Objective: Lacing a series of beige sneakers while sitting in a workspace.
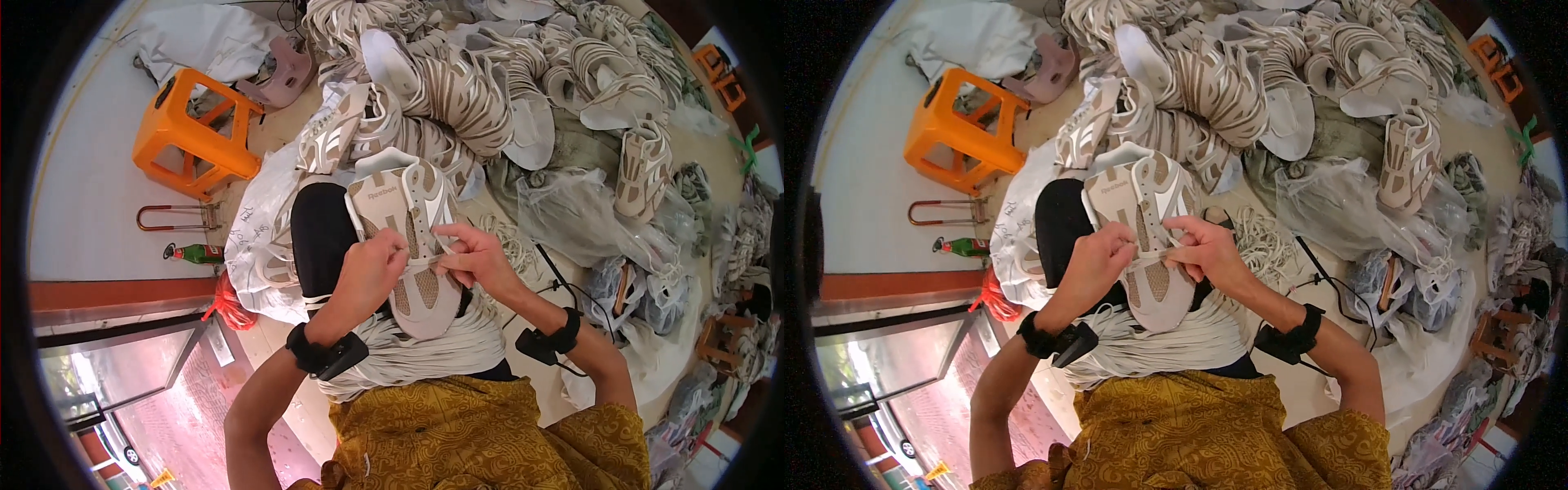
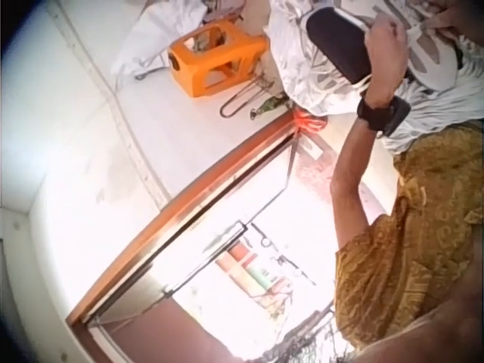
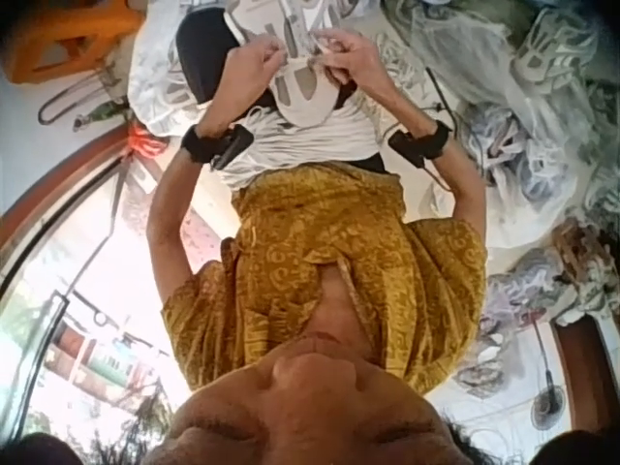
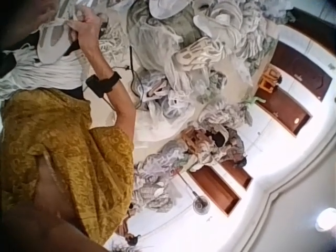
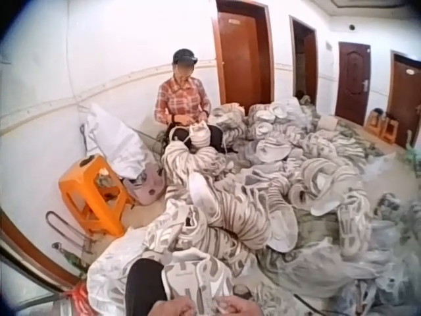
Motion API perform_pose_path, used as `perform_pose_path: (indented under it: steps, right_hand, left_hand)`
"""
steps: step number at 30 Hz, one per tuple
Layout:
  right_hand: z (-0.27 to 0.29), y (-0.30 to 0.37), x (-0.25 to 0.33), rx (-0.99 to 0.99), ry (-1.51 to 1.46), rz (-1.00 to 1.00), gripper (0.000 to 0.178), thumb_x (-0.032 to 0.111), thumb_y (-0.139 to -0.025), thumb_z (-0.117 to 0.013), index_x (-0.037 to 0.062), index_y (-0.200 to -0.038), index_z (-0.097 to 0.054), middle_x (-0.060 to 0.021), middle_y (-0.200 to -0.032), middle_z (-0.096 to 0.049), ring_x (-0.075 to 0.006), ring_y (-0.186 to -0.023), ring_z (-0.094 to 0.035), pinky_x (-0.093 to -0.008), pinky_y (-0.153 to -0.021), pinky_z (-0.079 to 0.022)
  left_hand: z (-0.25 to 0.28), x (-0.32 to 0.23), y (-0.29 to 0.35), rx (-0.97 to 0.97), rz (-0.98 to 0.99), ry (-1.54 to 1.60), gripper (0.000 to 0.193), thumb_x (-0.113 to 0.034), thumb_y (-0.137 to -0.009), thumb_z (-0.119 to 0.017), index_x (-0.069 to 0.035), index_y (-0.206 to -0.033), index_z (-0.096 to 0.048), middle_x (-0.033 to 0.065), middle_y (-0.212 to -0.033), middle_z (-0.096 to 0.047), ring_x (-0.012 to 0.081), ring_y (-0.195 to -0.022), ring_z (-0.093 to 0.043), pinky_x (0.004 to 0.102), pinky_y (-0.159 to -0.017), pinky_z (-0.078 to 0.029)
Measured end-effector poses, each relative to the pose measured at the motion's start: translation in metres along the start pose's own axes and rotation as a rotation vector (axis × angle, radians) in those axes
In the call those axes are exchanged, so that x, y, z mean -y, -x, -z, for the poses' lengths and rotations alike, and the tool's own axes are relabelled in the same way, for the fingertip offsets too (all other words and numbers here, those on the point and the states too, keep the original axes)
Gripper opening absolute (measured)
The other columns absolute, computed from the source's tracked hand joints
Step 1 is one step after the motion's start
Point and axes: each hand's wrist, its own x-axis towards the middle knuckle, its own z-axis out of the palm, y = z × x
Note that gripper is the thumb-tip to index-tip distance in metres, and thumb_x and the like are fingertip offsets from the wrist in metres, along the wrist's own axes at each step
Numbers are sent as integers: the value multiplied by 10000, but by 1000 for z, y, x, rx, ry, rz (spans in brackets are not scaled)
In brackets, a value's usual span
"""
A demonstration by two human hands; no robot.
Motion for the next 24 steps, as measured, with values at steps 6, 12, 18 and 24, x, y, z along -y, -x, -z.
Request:
perform_pose_path:
  steps: [6,12,18,24]
  right_hand:
    - [5,-3,-11,-15,118,35,127,47,-735,-591,-31,-833,-613,-19,-557,-554,-48,-442,-451,-183,-404,-327]
    - [0,-4,-5,-69,474,94,143,126,-696,-620,-16,-678,-613,-54,-489,-514,-94,-443,-478,-247,-419,-350]
    - [2,-8,-8,-52,697,156,196,174,-650,-609,-20,-655,-587,-118,-489,-501,-189,-436,-500,-290,-457,-394]
    - [1,-8,-6,-89,637,88,155,145,-640,-580,-6,-606,-592,-88,-466,-503,-177,-430,-504,-289,-451,-393]
  left_hand:
    - [-6,-4,-16,28,55,-32,164,-77,-757,-514,38,-859,-571,74,-583,-566,100,-510,-536,233,-479,-432]
    - [-4,-5,-24,211,146,-1,142,-94,-745,-531,33,-759,-591,36,-553,-552,75,-425,-488,213,-383,-403]
    - [-6,-8,-21,183,161,3,158,-108,-717,-495,3,-694,-604,87,-524,-559,167,-481,-557,279,-505,-445]
    - [-9,-8,-24,239,283,154,161,-99,-709,-489,9,-723,-608,80,-530,-558,146,-485,-555,270,-496,-440]
